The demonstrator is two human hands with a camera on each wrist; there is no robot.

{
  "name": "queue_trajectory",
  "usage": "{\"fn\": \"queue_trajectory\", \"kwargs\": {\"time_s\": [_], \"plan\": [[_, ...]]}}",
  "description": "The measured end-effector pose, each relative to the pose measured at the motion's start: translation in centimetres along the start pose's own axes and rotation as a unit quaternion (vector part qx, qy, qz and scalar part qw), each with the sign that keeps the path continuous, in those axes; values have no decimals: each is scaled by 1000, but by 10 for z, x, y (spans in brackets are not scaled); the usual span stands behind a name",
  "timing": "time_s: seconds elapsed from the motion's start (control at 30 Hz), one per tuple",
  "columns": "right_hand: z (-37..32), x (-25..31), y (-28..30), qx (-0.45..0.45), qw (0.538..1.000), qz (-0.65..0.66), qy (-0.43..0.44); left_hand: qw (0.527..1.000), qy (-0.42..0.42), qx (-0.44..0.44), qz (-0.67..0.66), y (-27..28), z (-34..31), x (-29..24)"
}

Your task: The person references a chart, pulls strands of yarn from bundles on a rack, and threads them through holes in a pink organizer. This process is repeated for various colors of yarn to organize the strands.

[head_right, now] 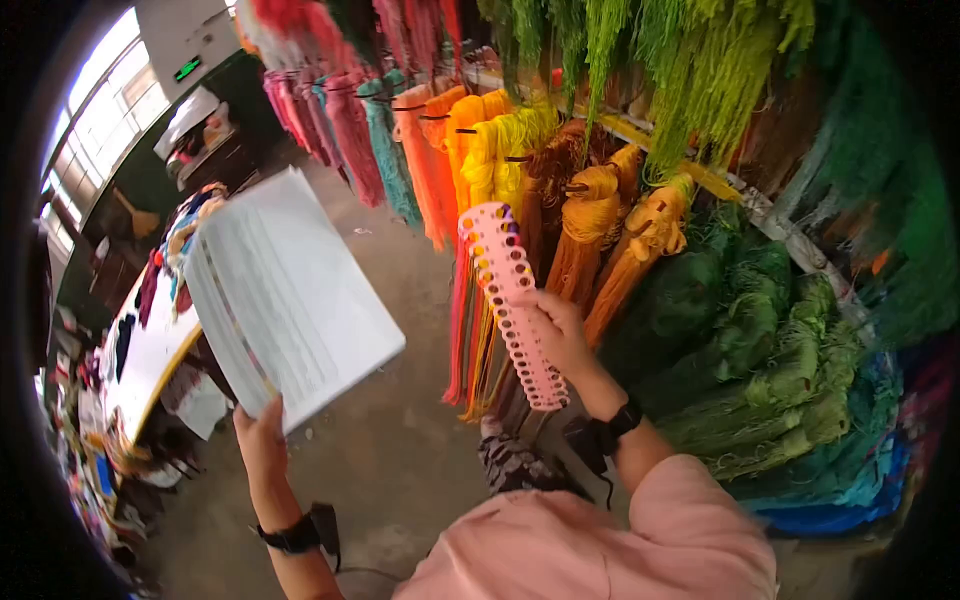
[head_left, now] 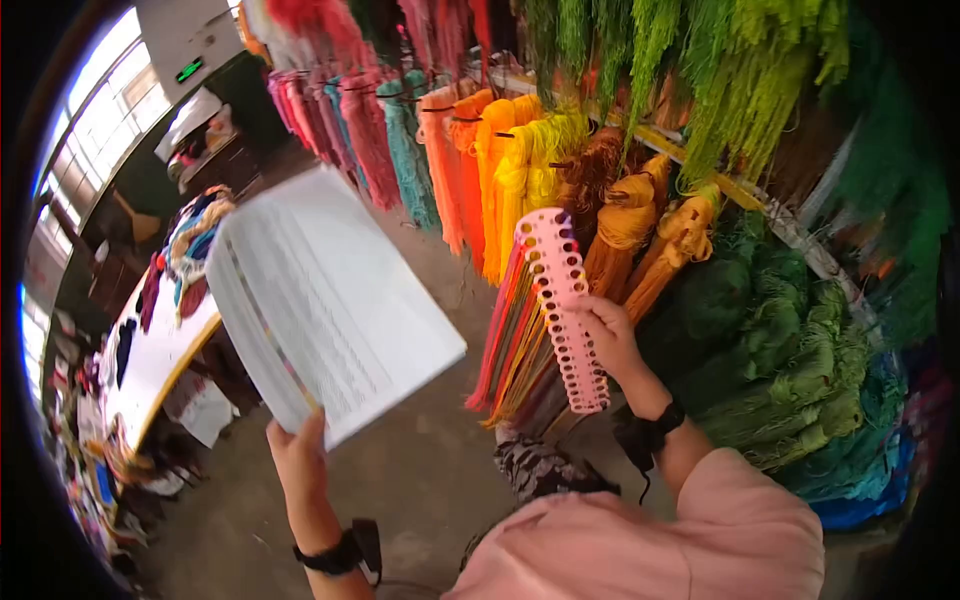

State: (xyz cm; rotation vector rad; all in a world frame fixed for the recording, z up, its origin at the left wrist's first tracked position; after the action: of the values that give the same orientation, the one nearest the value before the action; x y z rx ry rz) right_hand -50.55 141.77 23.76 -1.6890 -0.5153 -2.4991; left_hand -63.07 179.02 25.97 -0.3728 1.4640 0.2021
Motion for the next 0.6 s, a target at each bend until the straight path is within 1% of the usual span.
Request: {"fn": "queue_trajectory", "kwargs": {"time_s": [0.03, 0.07, 0.1, 0.17, 0.23, 0.3, 0.37, 0.43, 0.53, 0.6], "plan": [[12, -4, 2, -20, 1000, -8, 14, 1000, 1, -1, 15, -9, 37, -7], [24, -11, 2, -31, 999, -10, 11, 998, -10, 61, 4, -17, 77, -16], [37, -16, 2, -33, 999, -18, 20, 995, -22, 101, -8, -35, 112, -30], [57, -23, 5, -34, 998, -39, 28, 990, -18, 138, -6, -51, 187, -34], [71, -24, 5, -41, 997, -65, 13, 990, 9, 128, 50, -83, 240, -49], [79, -30, 5, -48, 995, -86, 11, 980, -22, 194, 49, -109, 303, -44], [83, -37, 5, -86, 989, -121, 3, 970, 2, 232, 74, -151, 346, -54], [88, -27, 1, -115, 980, -160, -20, 959, 25, 274, 67, -182, 398, -45], [85, -34, -8, -196, 968, -142, -68, 933, 35, 357, 32, -221, 454, -27], [84, -48, -11, -226, 962, -116, -102, 910, 25, 414, 8, -246, 482, -16]]}}
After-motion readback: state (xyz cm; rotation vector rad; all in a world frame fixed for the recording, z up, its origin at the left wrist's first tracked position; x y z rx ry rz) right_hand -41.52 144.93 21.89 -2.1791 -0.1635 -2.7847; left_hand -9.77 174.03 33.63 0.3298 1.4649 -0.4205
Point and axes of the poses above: each hand's wrist, its own z-axis towards the middle knuckle, its own y-axis out of the back of the hand, x = y × z, the point moved 5 cm from there along z, towards the middle knuckle, and after that the axes turned 11 degrees about x, right-handed, at the moved point
